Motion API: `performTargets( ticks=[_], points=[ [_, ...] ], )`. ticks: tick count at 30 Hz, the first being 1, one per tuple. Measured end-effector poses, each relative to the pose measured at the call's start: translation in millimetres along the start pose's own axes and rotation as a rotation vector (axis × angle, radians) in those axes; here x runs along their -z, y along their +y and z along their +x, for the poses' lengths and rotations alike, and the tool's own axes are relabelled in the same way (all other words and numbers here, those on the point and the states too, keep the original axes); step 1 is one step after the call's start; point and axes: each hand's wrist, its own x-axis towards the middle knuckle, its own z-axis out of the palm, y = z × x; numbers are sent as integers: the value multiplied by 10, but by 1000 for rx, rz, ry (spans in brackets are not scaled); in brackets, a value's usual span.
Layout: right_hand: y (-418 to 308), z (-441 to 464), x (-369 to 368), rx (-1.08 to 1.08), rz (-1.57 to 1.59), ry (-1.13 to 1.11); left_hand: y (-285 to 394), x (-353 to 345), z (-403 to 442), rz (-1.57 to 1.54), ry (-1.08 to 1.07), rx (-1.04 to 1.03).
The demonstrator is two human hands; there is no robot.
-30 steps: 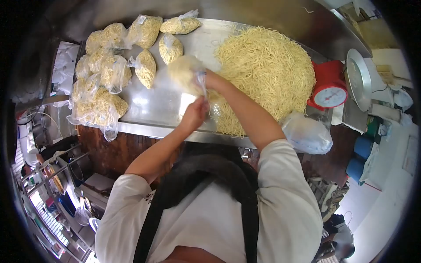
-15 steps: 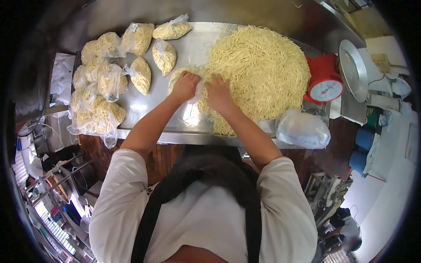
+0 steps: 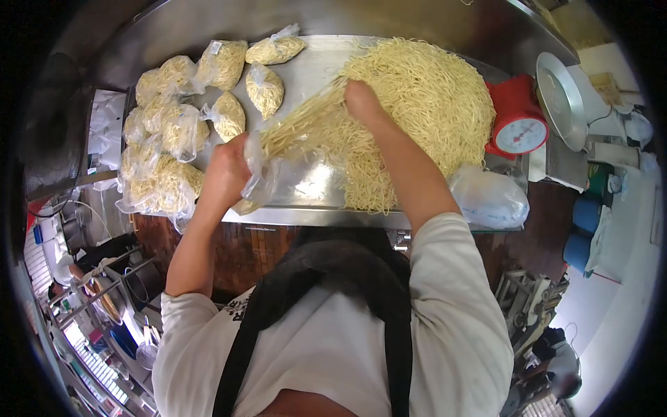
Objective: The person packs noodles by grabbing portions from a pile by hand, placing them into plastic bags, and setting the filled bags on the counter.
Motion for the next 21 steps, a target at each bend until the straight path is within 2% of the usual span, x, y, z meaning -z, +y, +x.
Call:
performTargets(
  ticks=[1,3,4,6,8,9,11,14,15,17,18,19,20,21],
  points=[
    [182,27,-23,-115,6,53,37,52,-35,42,22,-3],
    [764,-25,28,-325,-3,122,-47,189,-164,-219,147,0],
    [1115,-63,106,-420,-17,138,-21,283,-225,-253,145,28],
    [1380,-46,541,-483,-8,5,-115,248,-351,-247,201,9],
    [1368,78,972,-438,-54,-62,-460,-65,-296,-153,330,-115],
    [1333,133,1155,-398,3,-185,-422,-87,-232,-56,234,-173],
    [1229,141,1457,-327,119,-439,-761,-568,-134,-107,322,-173],
    [661,150,1964,-77,34,-457,-1152,-1190,-177,146,242,-5],
    [582,198,1920,-90,-97,-469,-1181,-1297,-234,79,294,55],
    [57,24,1615,-120,-131,-196,-1130,-1440,-472,-52,382,180],
    [-236,-119,1295,-125,63,-101,-984,-1459,-600,-90,383,203],
    [-443,-236,932,-36,34,-225,-771,-1473,-737,-128,386,226],
    [-899,-358,590,-17,-338,-340,-634,-1498,-802,-164,391,251],
    [-1071,-533,202,47,-261,-357,-636,-1592,-802,-197,400,310]
  ],
)
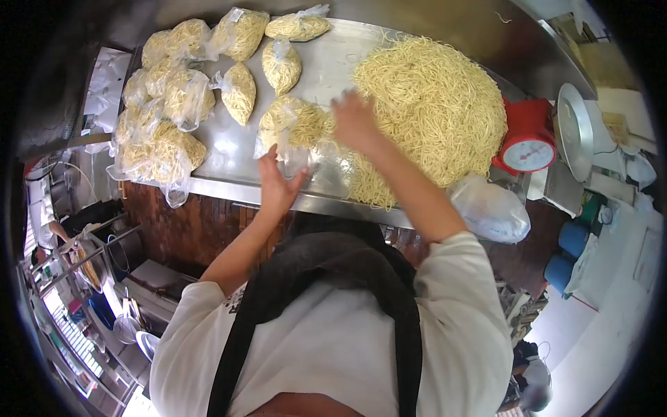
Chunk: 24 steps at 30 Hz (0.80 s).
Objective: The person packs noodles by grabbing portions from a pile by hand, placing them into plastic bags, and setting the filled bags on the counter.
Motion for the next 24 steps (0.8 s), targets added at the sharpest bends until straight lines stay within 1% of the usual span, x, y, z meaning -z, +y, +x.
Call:
performTargets(
  ticks=[2,5,6,8,10,11,12,13,14,15,16,17,18,20,23,24],
  points=[
    [-312,104,-818,130,85,303,-156,-176,2,-41,17,116],
    [-331,420,-1019,192,253,229,-276,-46,391,-415,-45,391],
    [-317,487,-853,191,398,64,-227,-5,461,-524,13,380],
    [-334,448,-346,393,538,-11,4,117,672,-749,140,334],
    [-413,299,392,562,670,-47,346,275,690,-703,87,313],
    [-491,317,357,530,792,-22,472,299,641,-680,59,304],
    [-584,357,295,497,911,8,551,258,602,-584,158,195],
    [-667,385,302,463,1030,43,558,281,609,-638,121,249],
    [-741,346,280,314,882,19,542,316,624,-691,85,304],
    [-712,286,185,344,733,100,518,334,644,-742,50,360],
    [-630,233,16,375,585,177,440,294,656,-705,60,353],
    [-548,127,-106,403,439,243,404,323,653,-731,45,404],
    [-470,-89,154,301,407,152,363,362,634,-759,29,457],
    [-372,-47,-149,106,123,524,302,339,657,-831,3,520],
    [-272,224,-701,83,134,410,418,299,693,-923,0,504],
    [-331,313,-548,122,297,160,472,316,697,-926,-22,483]
  ],
)
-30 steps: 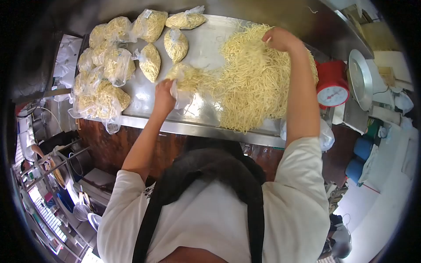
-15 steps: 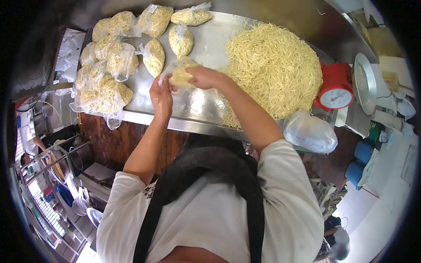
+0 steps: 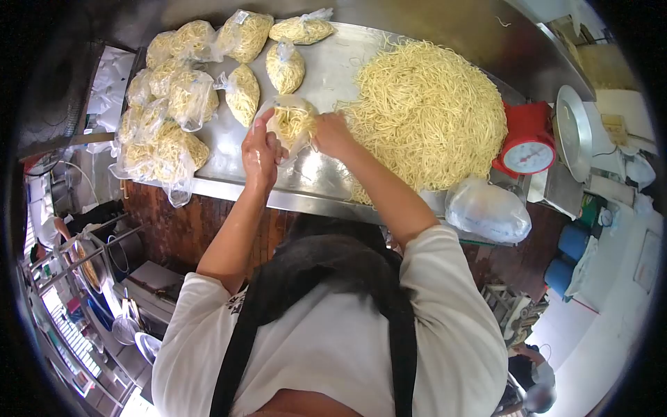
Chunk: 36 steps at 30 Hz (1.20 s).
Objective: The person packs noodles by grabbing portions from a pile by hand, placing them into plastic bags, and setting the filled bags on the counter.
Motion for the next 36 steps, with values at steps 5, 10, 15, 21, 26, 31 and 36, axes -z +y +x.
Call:
performTargets(
  ticks=[5,10,15,21,26,31,36],
  points=[
    [-489,87,665,290,428,-123,203,5,-186,60,-132,-44],
    [-686,-50,610,371,289,-3,84,115,-127,53,-96,-24],
    [-217,-305,232,143,35,353,-30,211,-64,64,-101,-13],
    [-76,-112,152,82,180,-109,-289,141,162,771,-340,-145],
    [106,-181,594,202,404,-344,-587,222,378,1023,-494,-261],
    [251,-321,1119,107,268,-342,-350,535,373,1117,-488,-226],
    [647,-358,1165,-340,-175,-245,-346,837,329,1026,-282,-237]
  ],
)
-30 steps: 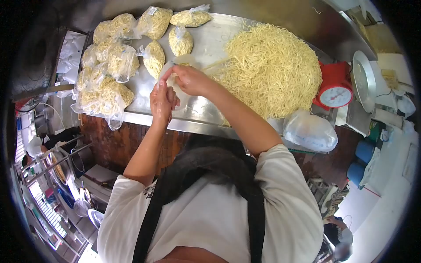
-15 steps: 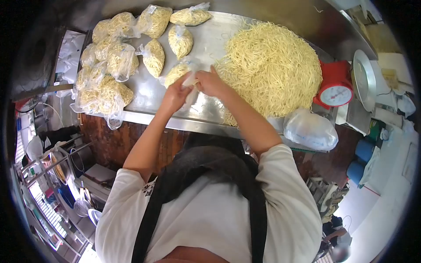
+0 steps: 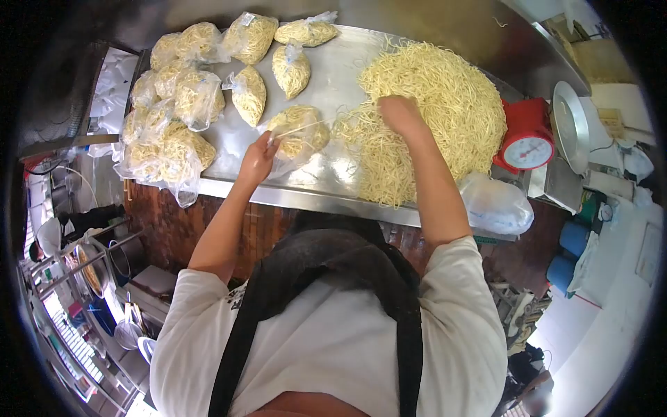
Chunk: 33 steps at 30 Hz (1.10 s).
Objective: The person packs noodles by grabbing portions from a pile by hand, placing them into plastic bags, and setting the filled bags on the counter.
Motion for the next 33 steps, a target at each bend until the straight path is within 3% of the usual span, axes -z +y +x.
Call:
performTargets(
  ticks=[4,6,8,11,13,14,17,18,21,23,26,30,33],
  points=[
    [-581,-225,-79,-21,-97,53,276,104,-185,-485,38,226],
    [-1099,-322,-125,273,145,12,331,87,-155,-514,21,235],
    [-1344,-286,-436,301,96,211,384,139,-107,-584,15,209],
    [-1370,-48,-594,68,224,-117,423,254,-47,-729,-13,124],
    [-1299,45,-1005,107,400,-20,387,229,13,-811,-64,72],
    [-1265,62,-1124,130,486,25,339,176,63,-698,-164,135],
    [-1144,9,-1034,276,532,-61,-12,-184,112,-231,-252,-73],
    [-1138,-17,-1002,322,652,-133,-169,-374,102,-163,-70,-347],
    [-1113,-90,-608,431,924,-233,-170,-361,105,-93,-244,-239],
    [-1120,-289,-168,456,1009,-182,-267,-260,134,-78,-173,-230],
    [-841,-458,109,331,1312,-30,-439,-86,132,-61,-88,-190],
    [-407,-421,1,106,1185,211,-230,99,-29,-147,9,-152],
    [52,-336,-164,265,1951,403,-125,148,-60,-28,29,-129]
  ],
)
